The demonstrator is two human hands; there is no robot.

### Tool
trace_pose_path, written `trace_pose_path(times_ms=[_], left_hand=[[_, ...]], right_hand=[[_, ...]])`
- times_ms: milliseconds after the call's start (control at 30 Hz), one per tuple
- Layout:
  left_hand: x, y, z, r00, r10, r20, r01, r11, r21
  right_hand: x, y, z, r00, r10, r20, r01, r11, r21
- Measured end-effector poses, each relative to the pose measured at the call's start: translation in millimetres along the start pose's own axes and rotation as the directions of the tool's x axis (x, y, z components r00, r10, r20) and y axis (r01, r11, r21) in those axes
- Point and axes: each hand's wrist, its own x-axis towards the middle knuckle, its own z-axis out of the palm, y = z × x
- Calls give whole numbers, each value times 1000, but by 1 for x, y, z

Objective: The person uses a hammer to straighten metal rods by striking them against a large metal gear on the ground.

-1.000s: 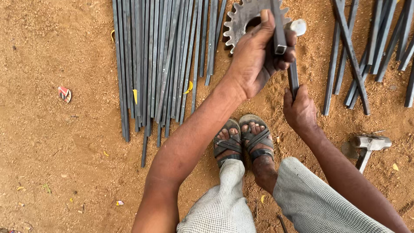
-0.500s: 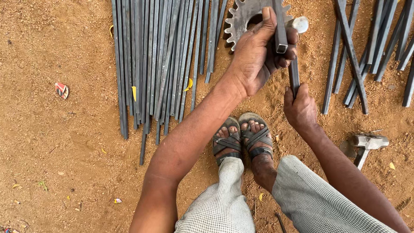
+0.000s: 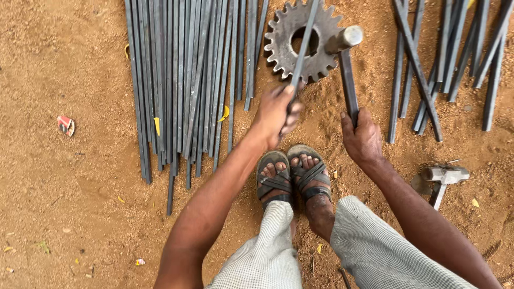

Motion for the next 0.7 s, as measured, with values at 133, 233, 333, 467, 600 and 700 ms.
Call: trace_pose_path(times_ms=[133,233,333,467,600,700], left_hand=[[-1,-66,-29,974,186,-128,-97,857,506],[-12,-107,-50,919,378,-109,-157,608,778],[-17,-128,-57,867,498,-14,-175,331,927],[-22,-136,-54,933,346,-99,21,223,975],[-22,-139,-52,912,410,-23,1,53,999],[-20,-140,-52,926,376,-48,31,50,998]], right_hand=[[-5,-9,-20,988,130,83,-137,987,79],[-10,-17,-31,998,-43,-34,45,996,80],[-11,-23,-38,958,-204,-199,218,975,50],[5,-33,-30,903,-304,-303,372,907,198],[24,-40,-7,997,-45,-60,50,995,91],[27,-34,0,999,-15,51,16,1000,-13]])
